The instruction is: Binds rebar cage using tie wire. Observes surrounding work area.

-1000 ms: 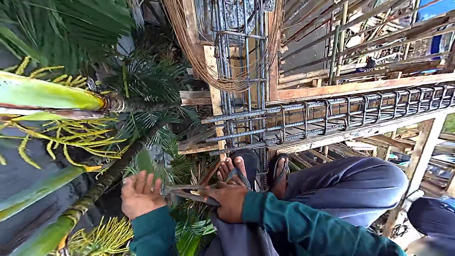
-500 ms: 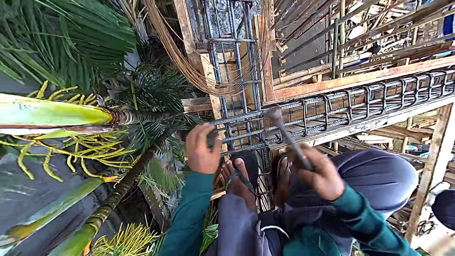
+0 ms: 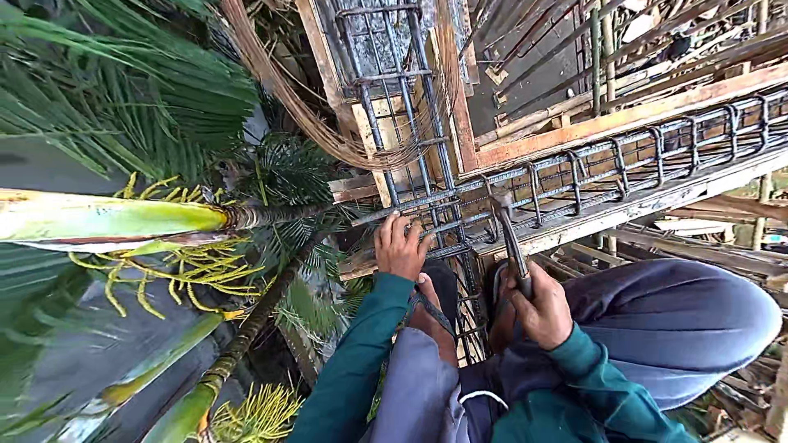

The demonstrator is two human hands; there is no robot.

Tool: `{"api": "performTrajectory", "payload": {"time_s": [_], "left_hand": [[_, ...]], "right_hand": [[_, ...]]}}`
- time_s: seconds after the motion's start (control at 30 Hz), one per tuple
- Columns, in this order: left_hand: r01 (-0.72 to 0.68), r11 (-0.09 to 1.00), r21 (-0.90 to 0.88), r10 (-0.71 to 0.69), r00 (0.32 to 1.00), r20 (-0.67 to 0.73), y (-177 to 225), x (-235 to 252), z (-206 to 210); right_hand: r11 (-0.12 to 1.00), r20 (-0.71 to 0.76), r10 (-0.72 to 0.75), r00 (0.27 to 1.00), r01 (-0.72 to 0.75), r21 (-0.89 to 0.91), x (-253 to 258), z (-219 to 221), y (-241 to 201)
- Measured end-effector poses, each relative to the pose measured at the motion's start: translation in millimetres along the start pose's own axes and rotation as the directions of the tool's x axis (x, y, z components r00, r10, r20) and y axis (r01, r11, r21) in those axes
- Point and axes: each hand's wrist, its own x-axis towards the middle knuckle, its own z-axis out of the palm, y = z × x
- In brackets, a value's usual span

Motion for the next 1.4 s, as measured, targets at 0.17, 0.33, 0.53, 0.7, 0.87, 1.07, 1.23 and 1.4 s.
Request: {"api": "performTrajectory", "payload": {"time_s": [0.17, 0.33, 0.53, 0.7, 0.87, 1.07, 1.23, 1.4], "left_hand": [[0.006, 1.000, -0.014, -0.006, 1.000, -0.021, 0, -2, 2], [0.019, 0.999, -0.037, -0.019, 1.000, -0.005, -1, -6, 4], [0.023, 0.999, -0.033, -0.024, 0.999, -0.022, -2, -1, 3], [0.031, 0.999, -0.040, -0.032, 0.999, -0.034, -3, -3, 6], [0.025, 0.999, -0.030, -0.026, 0.999, -0.047, -2, 3, 6], [0.042, 0.998, -0.038, -0.044, 0.998, -0.046, -2, -1, 7], [0.067, 0.997, -0.033, -0.068, 0.997, -0.028, 1, 0, 3], [0.073, 0.996, -0.043, -0.078, 0.991, -0.109, 1, -1, 5]], "right_hand": [[0.904, 0.352, 0.415, 0.839, -0.336, -0.264, 9, 14, 16], [0.991, 0.012, 0.131, 0.991, -0.131, -0.039, -13, 15, 31], [0.924, 0.351, 0.375, 0.858, -0.315, -0.216, 2, 19, 20], [0.987, 0.115, 0.109, 0.987, -0.094, -0.130, -11, 25, 25], [0.939, 0.302, 0.342, 0.890, -0.315, -0.137, 4, 17, 25], [0.937, -0.366, -0.236, 0.900, 0.311, 0.161, 1, -24, 1], [0.771, -0.557, -0.192, 0.808, 0.475, 0.424, 35, -93, -39], [0.819, -0.374, -0.126, 0.919, 0.309, 0.483, 79, -100, -10]]}}
